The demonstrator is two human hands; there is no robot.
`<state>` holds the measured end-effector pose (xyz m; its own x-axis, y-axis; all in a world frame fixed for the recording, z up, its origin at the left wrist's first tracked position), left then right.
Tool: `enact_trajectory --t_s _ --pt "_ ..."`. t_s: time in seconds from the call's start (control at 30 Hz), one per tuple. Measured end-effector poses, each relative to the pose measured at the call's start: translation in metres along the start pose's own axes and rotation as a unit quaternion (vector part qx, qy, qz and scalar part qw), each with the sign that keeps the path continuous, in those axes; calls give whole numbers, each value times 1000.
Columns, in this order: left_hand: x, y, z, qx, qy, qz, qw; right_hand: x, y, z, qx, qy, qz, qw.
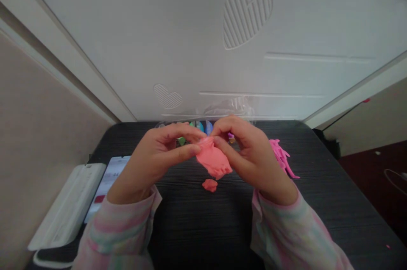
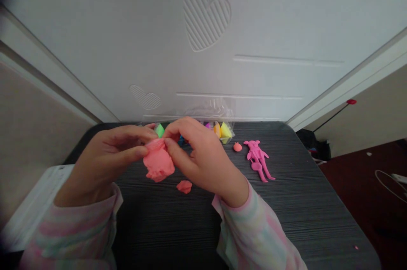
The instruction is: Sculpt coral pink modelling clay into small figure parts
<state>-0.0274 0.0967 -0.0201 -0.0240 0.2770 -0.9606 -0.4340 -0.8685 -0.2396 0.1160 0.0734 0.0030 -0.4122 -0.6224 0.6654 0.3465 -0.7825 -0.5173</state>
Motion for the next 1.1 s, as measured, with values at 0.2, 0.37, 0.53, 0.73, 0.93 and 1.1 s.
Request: enact_trajectory --t_s 0.2,0.37,0.53,0.73,0.93,1.1 --pt "-8 1 -4 22 -131 -6 991 -4 -1 -2 -19 31 -4 999" --pt "-1 -1 -12 27 -128 11 991 -9 -1 -2 -30 27 -24 999" --pt "5 -6 -18 19 -61 29 998 -17 -1 -3 -59 45 -29 997" --pt "14 -8 -9 -47 31 14 998 -23 -2 -4 -71 57 -40 995" --pt "9 -8 -7 -72 -53 48 995 -28 -1 -5 -7 36 -132 991" --pt "14 -12 -9 -59 -27 28 997 -38 0 -9 -53 14 -159 986"
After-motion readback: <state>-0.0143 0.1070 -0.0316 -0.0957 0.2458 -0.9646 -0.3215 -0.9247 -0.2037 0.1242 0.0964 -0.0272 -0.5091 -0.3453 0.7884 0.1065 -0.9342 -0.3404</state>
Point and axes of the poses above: each hand's wrist, its own y-axis away from the middle knuckle, its own z-axis out of the back of the hand, x = y × z, the point moved 5 cm from there along -y, towards the middle knuckle, and after that the axes turned 3 degrees about x, right-handed, at the moved point
